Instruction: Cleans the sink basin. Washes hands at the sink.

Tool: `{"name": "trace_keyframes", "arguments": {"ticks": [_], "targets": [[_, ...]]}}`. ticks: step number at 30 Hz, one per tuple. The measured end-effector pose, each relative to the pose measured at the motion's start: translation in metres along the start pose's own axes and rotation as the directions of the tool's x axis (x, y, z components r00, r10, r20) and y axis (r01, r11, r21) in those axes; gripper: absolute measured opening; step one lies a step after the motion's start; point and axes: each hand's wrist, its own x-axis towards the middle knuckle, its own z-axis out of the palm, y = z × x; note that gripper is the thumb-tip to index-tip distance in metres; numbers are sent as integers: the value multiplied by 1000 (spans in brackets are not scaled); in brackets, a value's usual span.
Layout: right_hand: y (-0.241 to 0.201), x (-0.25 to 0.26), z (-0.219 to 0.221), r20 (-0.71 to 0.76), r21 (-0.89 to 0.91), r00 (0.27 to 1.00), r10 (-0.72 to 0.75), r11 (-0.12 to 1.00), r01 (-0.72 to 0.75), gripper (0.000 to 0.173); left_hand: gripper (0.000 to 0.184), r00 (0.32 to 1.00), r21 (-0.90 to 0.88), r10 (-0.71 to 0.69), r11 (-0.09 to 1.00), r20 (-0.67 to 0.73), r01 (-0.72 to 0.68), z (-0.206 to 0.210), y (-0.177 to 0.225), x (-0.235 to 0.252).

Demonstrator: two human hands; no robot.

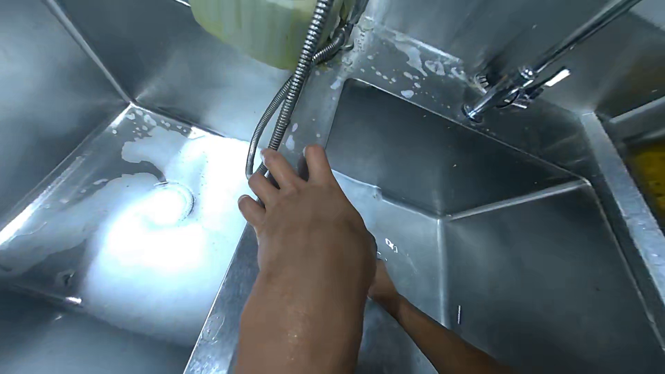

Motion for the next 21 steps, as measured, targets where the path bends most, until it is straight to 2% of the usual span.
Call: {"name": "trace_keyframes", "arguments": {"ticks": [1, 2, 3, 5, 7, 8, 10, 11, 13, 15, 18, 21], "targets": [[5, 2, -1, -8, 126, 999, 32, 991, -31, 35, 74, 993, -26, 40, 999, -110, -43, 7, -5, 2], [2, -3, -9, 18, 258, 997, 72, 963, -74, 36, 62, 951, -24, 102, 993, -293, -114, 18, -11, 8], [-14, -14, -26, 48, 378, 992, 121, 917, -130, 33, 50, 902, -65, 114, 986, -416, -155, 23, -13, 11], [-65, -38, -79, 147, 568, 965, 219, 780, -263, 16, 30, 854, -248, 76, 940, -515, -233, 14, -7, 9], [-96, -52, -124, 197, 739, 964, 179, 619, -266, 10, 25, 879, -523, 8, 802, -476, -290, -1, 3, 3], [-100, -57, -140, 145, 812, 985, 96, 557, -174, 15, 26, 926, -694, -12, 666, -377, -274, -9, 9, -2], [-104, -69, -165, -23, 891, 990, -137, 446, 83, 19, 42, 991, -891, 59, 434, -119, -133, -20, 15, -9], [-105, -75, -177, -118, 881, 953, -279, 414, 230, 15, 53, 991, -935, 135, 355, 22, -27, -23, 17, -12], [-117, -84, -201, -292, 765, 852, -435, 428, 481, 10, 70, 937, -961, 270, 221, 224, 166, -25, 22, -14], [-130, -94, -222, -424, 536, 752, -505, 529, 658, 12, 79, 885, -954, 359, 58, 295, 295, -20, 26, -11], [-143, -101, -235, -521, 158, 654, -549, 690, 706, 12, 82, 850, -920, 411, -64, 328, 386, -18, 24, -5], [-148, -98, -235, -580, -173, 555, -597, 755, 632, 15, 79, 854, -925, 398, -31, 336, 378, -21, 19, -4]]}}
